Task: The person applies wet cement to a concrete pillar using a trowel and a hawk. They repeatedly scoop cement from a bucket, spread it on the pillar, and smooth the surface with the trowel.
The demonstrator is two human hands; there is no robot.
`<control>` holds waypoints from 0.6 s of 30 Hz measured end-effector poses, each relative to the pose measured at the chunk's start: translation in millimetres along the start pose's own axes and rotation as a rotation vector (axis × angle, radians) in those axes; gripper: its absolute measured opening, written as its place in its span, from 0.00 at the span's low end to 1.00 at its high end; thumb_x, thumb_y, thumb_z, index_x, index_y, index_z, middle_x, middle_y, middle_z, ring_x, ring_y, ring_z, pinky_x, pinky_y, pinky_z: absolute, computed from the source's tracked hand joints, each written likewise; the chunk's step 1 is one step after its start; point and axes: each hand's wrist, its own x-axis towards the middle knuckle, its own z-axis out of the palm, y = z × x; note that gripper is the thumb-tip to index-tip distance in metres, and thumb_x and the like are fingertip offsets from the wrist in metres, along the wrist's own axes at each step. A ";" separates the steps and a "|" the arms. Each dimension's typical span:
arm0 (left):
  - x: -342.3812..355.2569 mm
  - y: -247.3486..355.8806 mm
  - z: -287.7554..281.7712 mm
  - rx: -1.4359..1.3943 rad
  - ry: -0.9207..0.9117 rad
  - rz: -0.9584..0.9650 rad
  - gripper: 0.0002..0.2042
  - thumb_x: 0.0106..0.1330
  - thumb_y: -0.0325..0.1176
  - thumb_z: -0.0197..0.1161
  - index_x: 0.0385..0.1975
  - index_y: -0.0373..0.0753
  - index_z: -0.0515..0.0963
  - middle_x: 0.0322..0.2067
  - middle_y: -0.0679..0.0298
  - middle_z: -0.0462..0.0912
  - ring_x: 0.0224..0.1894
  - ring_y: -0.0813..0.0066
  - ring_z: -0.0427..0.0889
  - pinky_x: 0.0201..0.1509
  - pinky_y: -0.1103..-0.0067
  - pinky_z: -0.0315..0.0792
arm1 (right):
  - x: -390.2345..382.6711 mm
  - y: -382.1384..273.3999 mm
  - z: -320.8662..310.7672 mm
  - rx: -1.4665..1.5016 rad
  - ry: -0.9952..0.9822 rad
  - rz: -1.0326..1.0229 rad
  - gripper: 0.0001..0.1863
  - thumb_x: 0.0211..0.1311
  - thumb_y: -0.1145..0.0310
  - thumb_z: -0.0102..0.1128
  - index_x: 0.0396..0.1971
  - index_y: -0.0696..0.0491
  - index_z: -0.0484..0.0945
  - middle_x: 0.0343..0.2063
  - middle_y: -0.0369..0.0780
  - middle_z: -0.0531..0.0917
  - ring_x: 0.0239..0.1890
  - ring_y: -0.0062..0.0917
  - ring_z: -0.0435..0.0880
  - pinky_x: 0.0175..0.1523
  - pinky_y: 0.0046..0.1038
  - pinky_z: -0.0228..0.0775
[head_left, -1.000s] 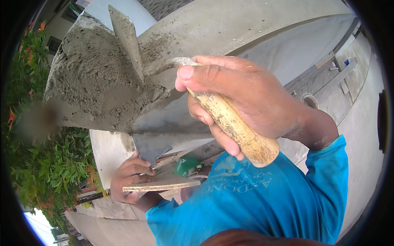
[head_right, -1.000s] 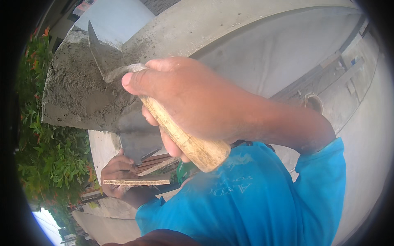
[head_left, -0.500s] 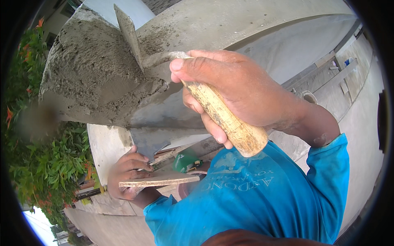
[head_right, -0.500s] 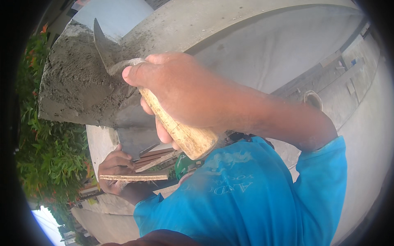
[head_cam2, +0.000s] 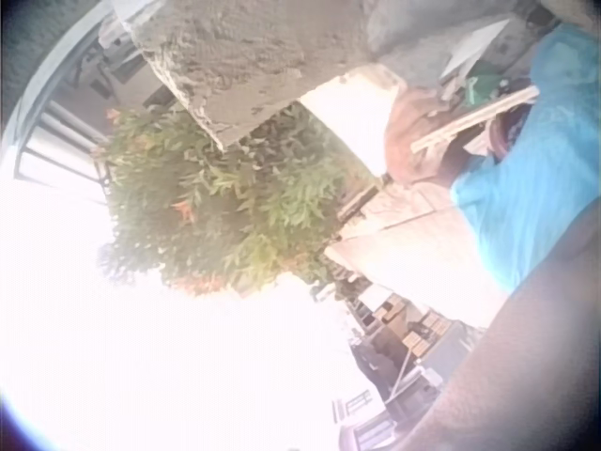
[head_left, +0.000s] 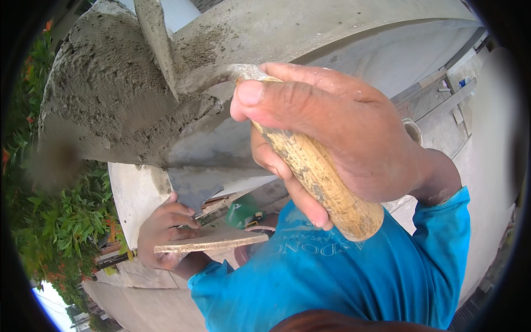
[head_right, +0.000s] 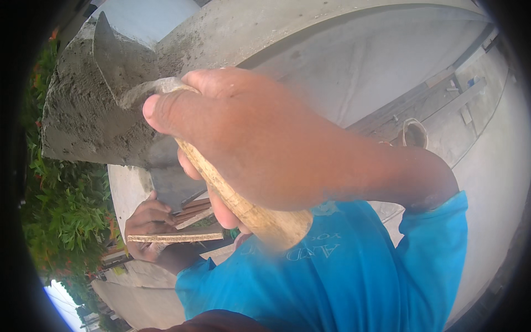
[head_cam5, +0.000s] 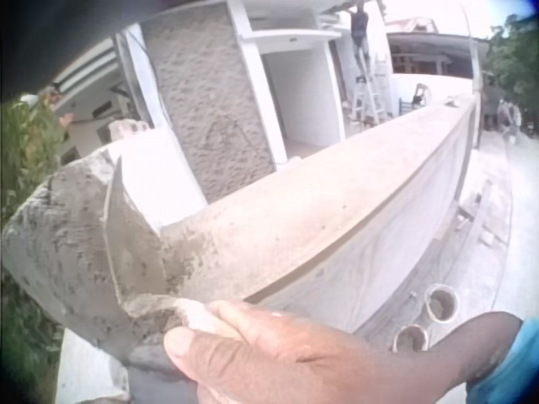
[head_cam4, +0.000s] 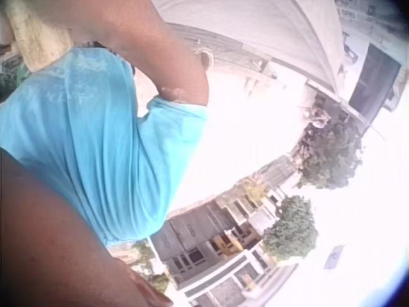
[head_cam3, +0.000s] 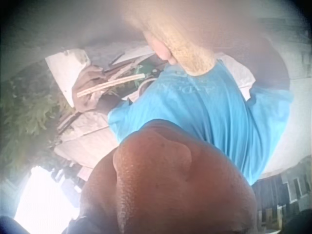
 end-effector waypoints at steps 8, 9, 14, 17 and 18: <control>7.6 20.2 2.7 0.048 0.038 -0.112 0.20 0.51 0.41 0.56 0.31 0.31 0.87 0.35 0.52 0.86 0.48 0.49 0.82 0.75 0.51 0.56 | 1.2 -4.1 5.5 0.255 0.100 0.264 0.24 0.74 0.51 0.53 0.42 0.61 0.72 0.22 0.41 0.76 0.12 0.27 0.78 0.16 0.29 0.71; 8.4 15.1 4.5 0.039 0.069 -0.079 0.20 0.50 0.41 0.56 0.31 0.31 0.87 0.34 0.52 0.86 0.48 0.49 0.83 0.75 0.51 0.56 | 3.9 -3.6 5.6 0.244 0.106 0.263 0.24 0.73 0.51 0.53 0.42 0.61 0.72 0.22 0.41 0.76 0.12 0.27 0.78 0.16 0.29 0.71; 6.0 20.0 3.4 0.045 0.047 -0.110 0.19 0.50 0.40 0.57 0.30 0.30 0.87 0.34 0.53 0.86 0.48 0.49 0.83 0.75 0.52 0.56 | 10.9 -6.0 -0.1 0.205 0.148 0.229 0.23 0.73 0.53 0.54 0.45 0.62 0.74 0.24 0.42 0.78 0.14 0.28 0.79 0.18 0.29 0.72; 11.8 21.3 -2.5 0.024 0.000 -0.106 0.15 0.52 0.37 0.59 0.30 0.31 0.87 0.36 0.54 0.86 0.49 0.50 0.82 0.75 0.53 0.55 | -20.0 -40.5 -30.9 0.212 0.108 0.051 0.18 0.71 0.57 0.59 0.44 0.59 0.76 0.27 0.42 0.82 0.21 0.29 0.83 0.27 0.30 0.77; 15.3 21.7 -3.0 0.015 -0.002 -0.115 0.14 0.53 0.35 0.61 0.30 0.32 0.87 0.36 0.54 0.86 0.49 0.50 0.82 0.75 0.53 0.55 | -30.2 -53.6 -48.5 0.239 0.054 0.004 0.18 0.70 0.59 0.61 0.46 0.58 0.74 0.27 0.41 0.82 0.23 0.30 0.84 0.29 0.29 0.78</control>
